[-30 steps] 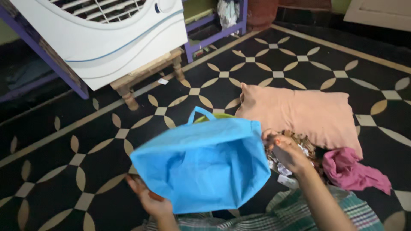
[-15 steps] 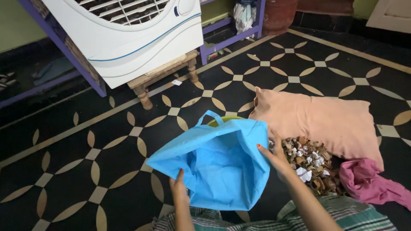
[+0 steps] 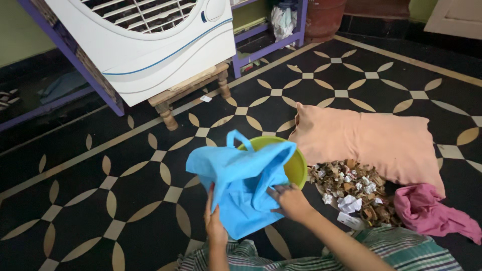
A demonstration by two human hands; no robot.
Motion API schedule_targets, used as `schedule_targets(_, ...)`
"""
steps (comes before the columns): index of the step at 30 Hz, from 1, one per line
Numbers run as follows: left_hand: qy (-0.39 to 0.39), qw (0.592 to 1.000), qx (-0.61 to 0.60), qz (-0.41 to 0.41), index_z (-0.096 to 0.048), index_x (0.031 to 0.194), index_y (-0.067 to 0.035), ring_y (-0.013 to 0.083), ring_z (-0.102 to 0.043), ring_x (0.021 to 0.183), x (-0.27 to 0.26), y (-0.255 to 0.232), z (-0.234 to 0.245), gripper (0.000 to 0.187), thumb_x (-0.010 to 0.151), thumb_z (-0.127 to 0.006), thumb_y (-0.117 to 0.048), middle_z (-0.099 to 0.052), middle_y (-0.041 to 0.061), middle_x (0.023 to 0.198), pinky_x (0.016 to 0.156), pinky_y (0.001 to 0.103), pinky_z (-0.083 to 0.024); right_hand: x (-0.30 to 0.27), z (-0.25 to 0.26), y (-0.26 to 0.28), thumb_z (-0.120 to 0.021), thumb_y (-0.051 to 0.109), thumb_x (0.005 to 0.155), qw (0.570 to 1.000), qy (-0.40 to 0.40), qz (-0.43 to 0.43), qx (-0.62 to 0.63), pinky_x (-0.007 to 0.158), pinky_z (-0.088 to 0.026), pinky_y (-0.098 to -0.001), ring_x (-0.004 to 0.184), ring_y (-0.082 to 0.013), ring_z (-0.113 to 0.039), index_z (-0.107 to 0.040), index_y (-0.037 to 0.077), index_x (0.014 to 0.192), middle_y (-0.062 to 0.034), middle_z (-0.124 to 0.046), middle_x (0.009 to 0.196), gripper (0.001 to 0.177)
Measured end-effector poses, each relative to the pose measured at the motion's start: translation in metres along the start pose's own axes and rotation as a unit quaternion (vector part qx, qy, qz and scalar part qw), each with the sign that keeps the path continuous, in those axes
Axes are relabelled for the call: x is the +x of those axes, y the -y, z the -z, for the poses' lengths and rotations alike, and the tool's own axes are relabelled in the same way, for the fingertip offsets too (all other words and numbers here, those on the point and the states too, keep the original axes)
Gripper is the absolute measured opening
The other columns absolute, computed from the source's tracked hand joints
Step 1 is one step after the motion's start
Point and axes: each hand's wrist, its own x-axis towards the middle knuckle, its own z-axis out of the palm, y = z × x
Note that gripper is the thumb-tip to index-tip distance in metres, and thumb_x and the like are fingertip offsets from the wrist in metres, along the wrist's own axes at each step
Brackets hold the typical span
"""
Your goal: The person wipes the inside of a green bucket with a pink cloth, then unfolds a blue cloth and lines the bucket with it. They adjust the cloth to fit the bucket's shape and tuck the edges inside.
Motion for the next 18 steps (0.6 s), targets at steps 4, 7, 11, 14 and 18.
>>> schedule_targets(4, 0.029, 0.997, 0.073, -0.004, -0.048, 0.149, 0.002, 0.0308, -0.053, 0.138, -0.005, -0.002, -0.009, 0.055, 0.095, -0.047, -0.009, -0.052, 0.019, 0.154, 0.116, 0.044, -0.039, -0.011, -0.021, -0.011, -0.084, 0.044, 0.075, 1.000, 0.011, 0.013, 0.008, 0.091, -0.045, -0.0472, 0.109, -0.0256, -0.065, -0.063, 0.017, 0.131, -0.0062, -0.069, 0.117, 0.066)
schedule_targets(7, 0.056, 0.966, 0.244, -0.069, -0.063, 0.136, 0.002, 0.0307, -0.061, 0.131, -0.017, -0.012, -0.015, 0.045, 0.094, -0.052, -0.011, -0.065, 0.020, 0.141, 0.114, 0.045, -0.044, -0.036, -0.023, -0.011, -0.084, 0.042, 0.076, 0.998, 0.025, 0.026, 0.044, 0.093, -0.042, -0.0489, 0.103, -0.0252, -0.066, -0.068, 0.018, 0.127, -0.0063, -0.070, 0.115, 0.059)
schedule_targets(11, 0.153, 0.872, 0.411, -0.216, -0.076, 0.116, 0.002, 0.0277, -0.074, 0.120, -0.047, -0.031, -0.022, 0.035, 0.090, -0.057, -0.013, -0.080, 0.018, 0.122, 0.121, 0.050, -0.037, -0.083, -0.014, -0.003, -0.084, 0.037, 0.073, 0.994, 0.074, 0.013, 0.074, 0.097, -0.041, -0.0453, 0.109, -0.0251, -0.064, -0.074, 0.023, 0.115, -0.0044, -0.071, 0.109, 0.046)
schedule_targets(14, 0.271, 0.853, 0.360, -0.263, -0.068, 0.120, 0.001, 0.0286, -0.070, 0.118, -0.050, -0.039, -0.024, 0.035, 0.091, -0.061, -0.018, -0.074, 0.018, 0.122, 0.117, 0.052, -0.038, -0.116, 0.000, -0.002, -0.086, 0.028, 0.063, 0.992, -0.001, 0.077, 0.103, 0.097, -0.039, -0.0446, 0.110, -0.0277, -0.064, -0.078, 0.024, 0.110, -0.0050, -0.073, 0.112, 0.047)
schedule_targets(18, -0.077, 0.939, 0.268, -0.201, -0.054, 0.129, -0.001, 0.0281, -0.065, 0.115, -0.051, -0.038, -0.008, 0.041, 0.095, -0.061, -0.024, -0.064, 0.019, 0.124, 0.107, 0.052, -0.043, -0.150, 0.019, -0.011, -0.087, 0.038, 0.057, 0.971, -0.097, 0.159, 0.151, 0.101, -0.034, -0.0412, 0.114, -0.0294, -0.059, -0.079, 0.021, 0.114, -0.0080, -0.069, 0.128, 0.060)
